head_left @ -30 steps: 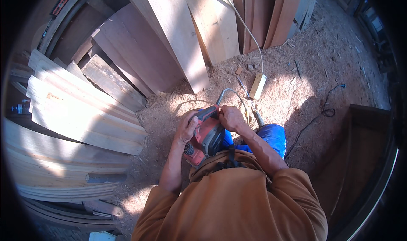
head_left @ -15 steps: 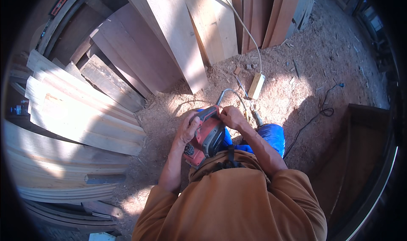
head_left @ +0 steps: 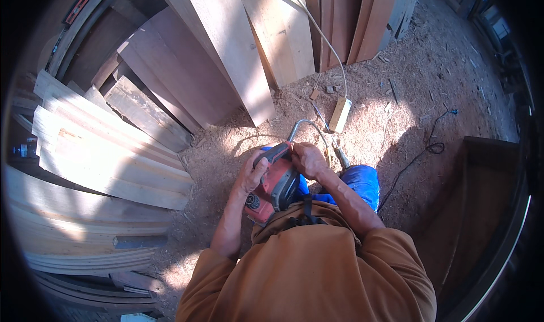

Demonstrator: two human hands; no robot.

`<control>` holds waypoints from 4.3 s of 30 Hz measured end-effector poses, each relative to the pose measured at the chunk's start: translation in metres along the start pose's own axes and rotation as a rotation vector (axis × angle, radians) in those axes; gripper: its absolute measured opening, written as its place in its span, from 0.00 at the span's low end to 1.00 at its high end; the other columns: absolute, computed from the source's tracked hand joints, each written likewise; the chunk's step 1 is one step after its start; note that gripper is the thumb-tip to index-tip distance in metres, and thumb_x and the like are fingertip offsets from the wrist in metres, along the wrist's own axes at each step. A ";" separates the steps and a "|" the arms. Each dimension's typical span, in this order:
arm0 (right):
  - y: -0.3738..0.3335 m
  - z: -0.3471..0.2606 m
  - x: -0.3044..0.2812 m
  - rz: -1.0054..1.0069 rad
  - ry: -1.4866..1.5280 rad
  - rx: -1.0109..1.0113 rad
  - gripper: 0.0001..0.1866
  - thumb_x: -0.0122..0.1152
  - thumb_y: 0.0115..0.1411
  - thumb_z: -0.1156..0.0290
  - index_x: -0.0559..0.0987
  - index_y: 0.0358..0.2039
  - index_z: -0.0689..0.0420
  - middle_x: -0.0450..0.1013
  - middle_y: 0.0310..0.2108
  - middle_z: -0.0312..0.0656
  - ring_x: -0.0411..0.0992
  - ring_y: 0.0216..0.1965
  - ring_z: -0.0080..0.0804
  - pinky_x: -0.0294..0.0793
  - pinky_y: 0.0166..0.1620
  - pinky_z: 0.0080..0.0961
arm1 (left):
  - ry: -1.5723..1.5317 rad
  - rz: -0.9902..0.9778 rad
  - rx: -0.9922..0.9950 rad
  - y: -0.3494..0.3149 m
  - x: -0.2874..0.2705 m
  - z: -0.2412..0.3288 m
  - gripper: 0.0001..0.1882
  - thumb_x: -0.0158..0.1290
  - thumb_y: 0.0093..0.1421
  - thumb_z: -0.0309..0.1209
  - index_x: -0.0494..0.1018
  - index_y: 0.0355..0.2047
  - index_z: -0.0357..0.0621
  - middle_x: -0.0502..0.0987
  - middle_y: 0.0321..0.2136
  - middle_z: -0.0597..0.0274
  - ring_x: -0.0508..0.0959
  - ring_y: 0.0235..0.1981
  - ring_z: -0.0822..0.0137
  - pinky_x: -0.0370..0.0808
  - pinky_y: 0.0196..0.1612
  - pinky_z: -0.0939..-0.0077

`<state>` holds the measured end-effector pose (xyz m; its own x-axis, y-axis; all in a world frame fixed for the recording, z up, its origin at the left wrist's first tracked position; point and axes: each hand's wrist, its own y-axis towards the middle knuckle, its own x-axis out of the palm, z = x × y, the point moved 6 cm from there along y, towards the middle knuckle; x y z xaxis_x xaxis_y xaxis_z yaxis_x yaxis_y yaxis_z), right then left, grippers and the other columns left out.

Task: The person, while sitting on the floor, uses a screwdriver to disassemble or repair a handheld power sander, handling the tool, its casing, and various screws by hand.

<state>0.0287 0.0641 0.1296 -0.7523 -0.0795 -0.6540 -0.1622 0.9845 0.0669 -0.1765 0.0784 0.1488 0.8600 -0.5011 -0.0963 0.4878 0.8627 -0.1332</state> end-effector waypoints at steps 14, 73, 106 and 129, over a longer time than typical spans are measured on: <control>-0.001 -0.089 -0.004 -0.233 0.151 0.227 0.17 0.62 0.63 0.57 0.83 0.33 0.61 0.79 0.31 0.56 0.78 0.37 0.56 0.76 0.43 0.49 | -0.118 0.027 -0.028 0.005 0.004 0.007 0.33 0.37 0.75 0.55 0.72 0.55 0.35 0.78 0.47 0.58 0.75 0.48 0.68 0.71 0.55 0.71; -0.004 -0.089 -0.014 0.009 0.329 0.088 0.07 0.59 0.57 0.75 0.73 0.36 0.61 0.77 0.32 0.53 0.78 0.34 0.51 0.76 0.41 0.43 | -0.084 0.101 -0.001 0.001 -0.007 -0.019 0.35 0.44 0.70 0.59 0.72 0.53 0.35 0.79 0.39 0.59 0.76 0.43 0.68 0.73 0.49 0.69; 0.080 0.238 0.046 0.005 -0.167 0.655 0.11 0.59 0.58 0.65 0.82 0.37 0.57 0.80 0.36 0.60 0.79 0.42 0.59 0.77 0.47 0.51 | -0.414 0.053 -0.419 -0.001 -0.037 -0.039 0.43 0.62 0.53 0.51 0.68 0.60 0.31 0.77 0.48 0.60 0.76 0.46 0.74 0.72 0.48 0.79; 0.061 0.273 0.042 0.240 -0.059 0.640 0.08 0.57 0.58 0.67 0.79 0.30 0.59 0.79 0.26 0.52 0.79 0.31 0.50 0.77 0.37 0.43 | -0.401 0.069 -0.357 0.015 -0.036 -0.036 0.45 0.59 0.57 0.62 0.69 0.58 0.30 0.76 0.30 0.68 0.73 0.27 0.79 0.68 0.29 0.84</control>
<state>0.1622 0.1633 -0.0996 -0.6811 0.1428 -0.7181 0.4272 0.8740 -0.2314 -0.2059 0.1068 0.1147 0.9122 -0.3187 0.2576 0.4067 0.7814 -0.4732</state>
